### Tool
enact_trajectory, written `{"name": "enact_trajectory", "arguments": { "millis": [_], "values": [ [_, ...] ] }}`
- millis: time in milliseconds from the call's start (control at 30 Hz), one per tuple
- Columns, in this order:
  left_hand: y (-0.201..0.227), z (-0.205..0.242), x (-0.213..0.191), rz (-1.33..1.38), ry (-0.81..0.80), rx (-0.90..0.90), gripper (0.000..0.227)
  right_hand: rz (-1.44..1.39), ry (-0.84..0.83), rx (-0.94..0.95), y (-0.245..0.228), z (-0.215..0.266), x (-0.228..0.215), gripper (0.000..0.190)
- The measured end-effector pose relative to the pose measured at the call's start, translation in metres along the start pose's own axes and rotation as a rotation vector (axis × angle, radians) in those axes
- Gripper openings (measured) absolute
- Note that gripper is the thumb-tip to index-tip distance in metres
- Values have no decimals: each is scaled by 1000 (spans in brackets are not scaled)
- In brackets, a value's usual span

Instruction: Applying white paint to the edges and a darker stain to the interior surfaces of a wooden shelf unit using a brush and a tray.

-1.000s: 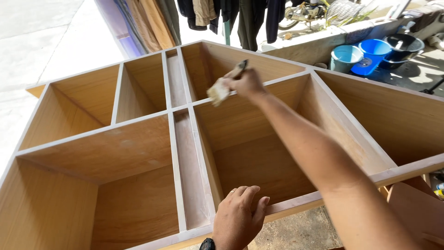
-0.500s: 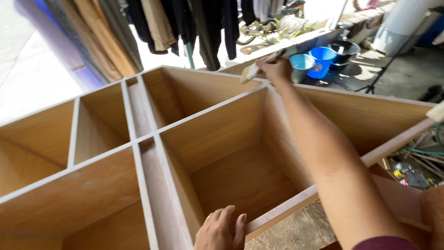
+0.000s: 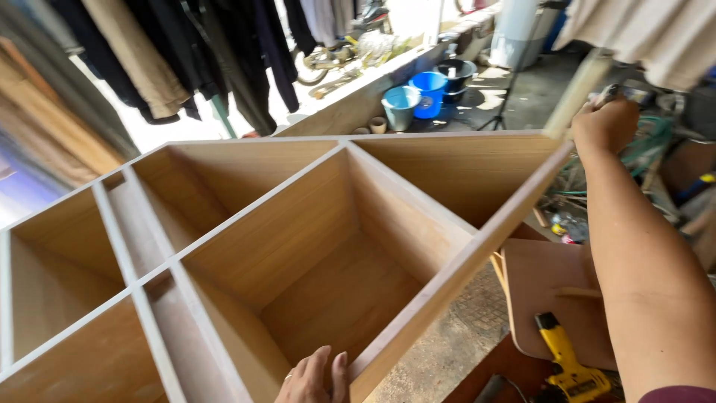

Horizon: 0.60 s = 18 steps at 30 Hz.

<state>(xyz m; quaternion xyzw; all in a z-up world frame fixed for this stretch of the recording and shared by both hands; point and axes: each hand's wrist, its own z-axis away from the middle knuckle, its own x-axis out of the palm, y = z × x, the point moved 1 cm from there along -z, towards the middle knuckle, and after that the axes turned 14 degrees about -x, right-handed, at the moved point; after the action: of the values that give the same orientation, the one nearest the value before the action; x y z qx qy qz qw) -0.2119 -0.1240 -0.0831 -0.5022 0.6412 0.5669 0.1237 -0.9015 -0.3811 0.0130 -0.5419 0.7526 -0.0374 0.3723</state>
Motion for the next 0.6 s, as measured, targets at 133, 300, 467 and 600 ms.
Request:
{"name": "enact_trajectory", "arguments": {
  "millis": [133,300,467,600],
  "values": [
    [-7,-6,8,86,69,113,25,-19,-11,97,23,4,-38,9],
    [6,-16,-16,-266,-332,-119,36,-222,-688,-73,-57,46,-101,19],
    [41,-9,-58,-141,-210,207,30,-311,-501,-603,-36,58,-97,17],
    [46,3,-75,-97,-122,550,27,-239,-390,-973,-82,126,-142,9]
  ]
}}
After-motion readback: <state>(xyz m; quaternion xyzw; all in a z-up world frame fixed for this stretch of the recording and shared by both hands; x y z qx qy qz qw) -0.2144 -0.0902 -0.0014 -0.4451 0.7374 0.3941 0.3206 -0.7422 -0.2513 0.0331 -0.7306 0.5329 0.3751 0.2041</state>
